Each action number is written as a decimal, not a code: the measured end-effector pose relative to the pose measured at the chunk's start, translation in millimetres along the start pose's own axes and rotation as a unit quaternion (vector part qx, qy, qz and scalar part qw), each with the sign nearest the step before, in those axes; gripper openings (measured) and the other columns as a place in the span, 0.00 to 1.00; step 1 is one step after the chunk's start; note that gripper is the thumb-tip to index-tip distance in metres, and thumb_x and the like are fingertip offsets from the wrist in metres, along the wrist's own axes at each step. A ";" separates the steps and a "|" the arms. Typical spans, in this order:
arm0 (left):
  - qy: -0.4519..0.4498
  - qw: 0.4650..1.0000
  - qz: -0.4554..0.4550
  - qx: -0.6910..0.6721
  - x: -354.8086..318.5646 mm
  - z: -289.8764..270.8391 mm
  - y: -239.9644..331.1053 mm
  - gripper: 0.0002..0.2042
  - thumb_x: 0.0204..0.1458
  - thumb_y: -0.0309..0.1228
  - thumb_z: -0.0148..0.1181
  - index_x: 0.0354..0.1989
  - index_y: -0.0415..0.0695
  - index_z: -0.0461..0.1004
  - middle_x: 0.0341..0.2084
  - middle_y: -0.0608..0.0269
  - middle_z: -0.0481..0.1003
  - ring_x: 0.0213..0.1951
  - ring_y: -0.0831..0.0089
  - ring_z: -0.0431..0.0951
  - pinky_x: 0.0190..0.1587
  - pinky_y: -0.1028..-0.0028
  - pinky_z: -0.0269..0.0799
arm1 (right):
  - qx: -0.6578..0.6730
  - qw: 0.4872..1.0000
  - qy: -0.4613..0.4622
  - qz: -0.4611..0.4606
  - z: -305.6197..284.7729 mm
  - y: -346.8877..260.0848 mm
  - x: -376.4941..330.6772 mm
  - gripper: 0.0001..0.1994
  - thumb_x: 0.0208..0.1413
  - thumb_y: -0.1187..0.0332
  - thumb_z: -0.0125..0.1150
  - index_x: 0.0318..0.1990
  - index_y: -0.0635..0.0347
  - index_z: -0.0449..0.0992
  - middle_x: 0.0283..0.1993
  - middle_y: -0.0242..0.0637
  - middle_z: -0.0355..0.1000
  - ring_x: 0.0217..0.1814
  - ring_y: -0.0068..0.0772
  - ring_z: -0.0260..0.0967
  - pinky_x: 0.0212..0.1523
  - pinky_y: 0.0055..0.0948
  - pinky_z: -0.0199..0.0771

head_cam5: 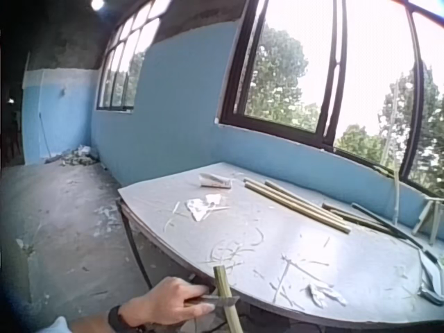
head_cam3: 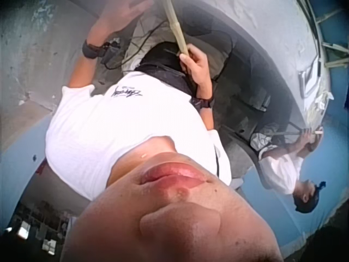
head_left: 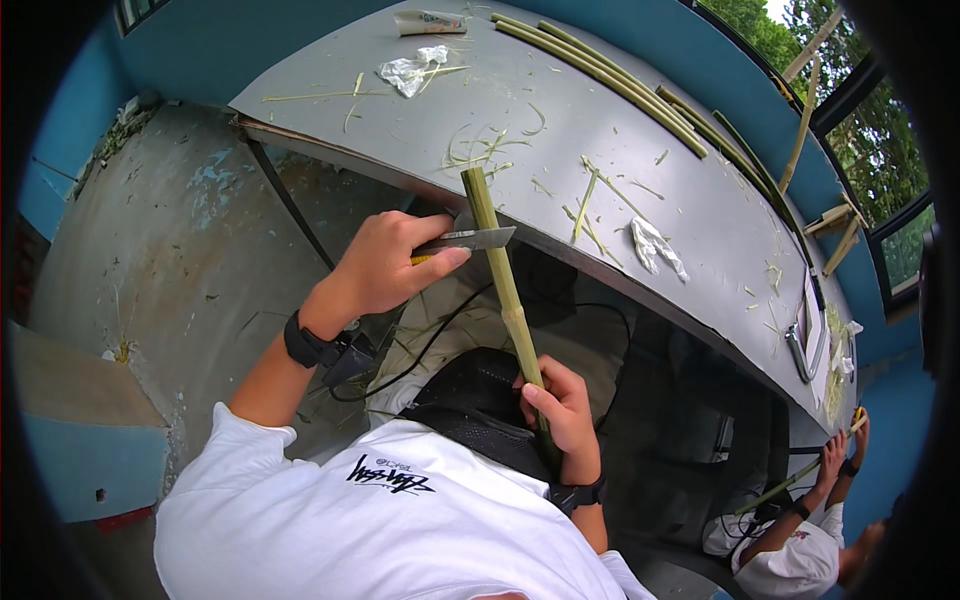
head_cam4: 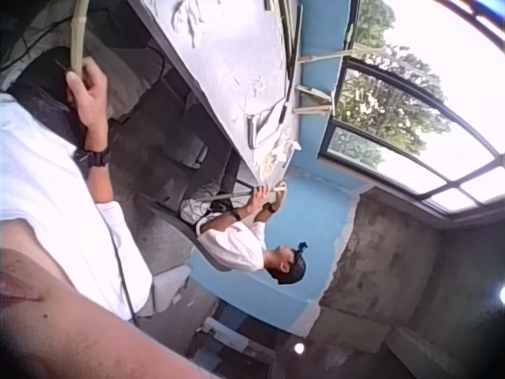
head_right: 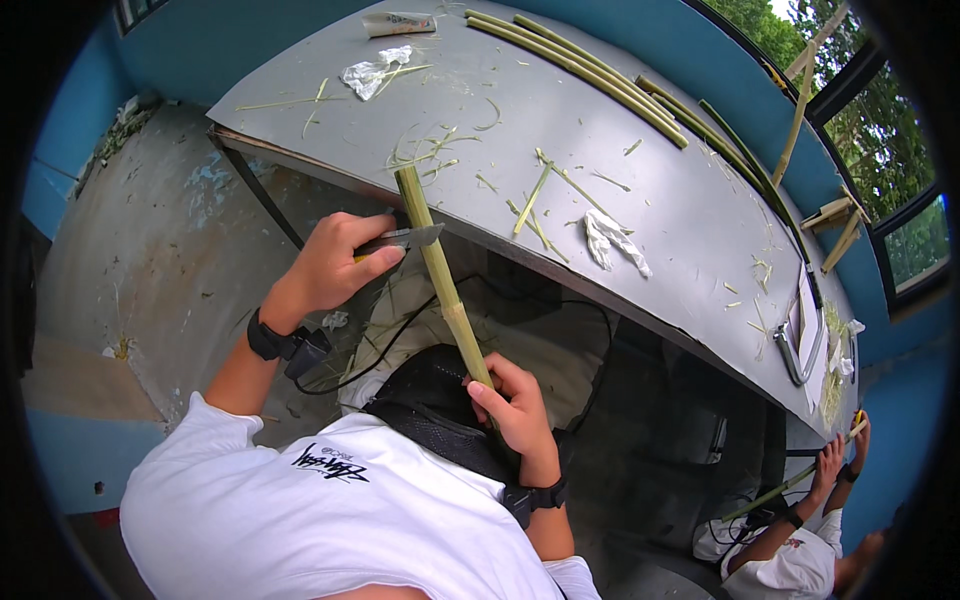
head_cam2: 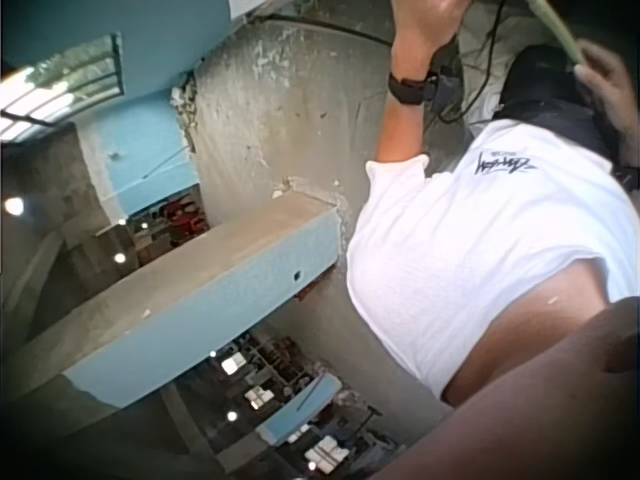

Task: The person is using a utility knife to shave and process bamboo sticks on a table in a workshop.

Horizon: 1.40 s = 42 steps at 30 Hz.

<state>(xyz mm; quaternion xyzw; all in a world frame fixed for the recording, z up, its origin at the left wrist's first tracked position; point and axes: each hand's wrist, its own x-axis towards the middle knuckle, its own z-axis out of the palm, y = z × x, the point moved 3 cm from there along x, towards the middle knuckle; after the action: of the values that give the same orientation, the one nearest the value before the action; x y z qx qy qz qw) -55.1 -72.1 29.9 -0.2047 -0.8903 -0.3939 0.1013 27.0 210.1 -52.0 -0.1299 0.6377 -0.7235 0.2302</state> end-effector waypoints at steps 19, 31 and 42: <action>-0.003 0.985 -0.008 -0.171 -6.7 31.3 -33.4 0.24 0.62 0.47 0.57 0.30 0.33 0.71 0.17 0.53 0.62 0.21 0.65 0.61 0.27 0.64 0.62 | -0.017 1.000 0.009 -0.006 -0.5 0.6 0.3 0.09 0.64 0.67 0.63 0.42 0.65 0.75 0.27 0.26 0.69 0.24 0.16 0.64 0.26 0.20 0.63; -0.023 0.994 -0.012 -0.106 -4.2 18.3 -28.0 0.25 0.61 0.49 0.57 0.31 0.33 0.73 0.15 0.49 0.62 0.19 0.59 0.63 0.26 0.62 0.63 | -0.010 1.000 0.013 -0.004 -0.2 -0.3 -0.2 0.08 0.64 0.67 0.62 0.41 0.64 0.75 0.26 0.27 0.68 0.23 0.16 0.63 0.25 0.20 0.62; -0.026 0.996 -0.003 -0.081 -3.5 11.7 -19.0 0.27 0.62 0.51 0.55 0.28 0.33 0.68 0.16 0.48 0.58 0.20 0.55 0.57 0.25 0.61 0.59 | -0.009 1.000 0.019 -0.010 -0.2 1.0 -0.3 0.09 0.65 0.66 0.62 0.41 0.64 0.75 0.24 0.26 0.67 0.22 0.16 0.63 0.24 0.20 0.61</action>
<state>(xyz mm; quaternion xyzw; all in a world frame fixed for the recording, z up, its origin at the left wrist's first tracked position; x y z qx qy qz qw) -60.7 -75.9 8.4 -0.2202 -0.8584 -0.4594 0.0599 27.3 210.4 -52.9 -0.1250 0.6473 -0.7221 0.2098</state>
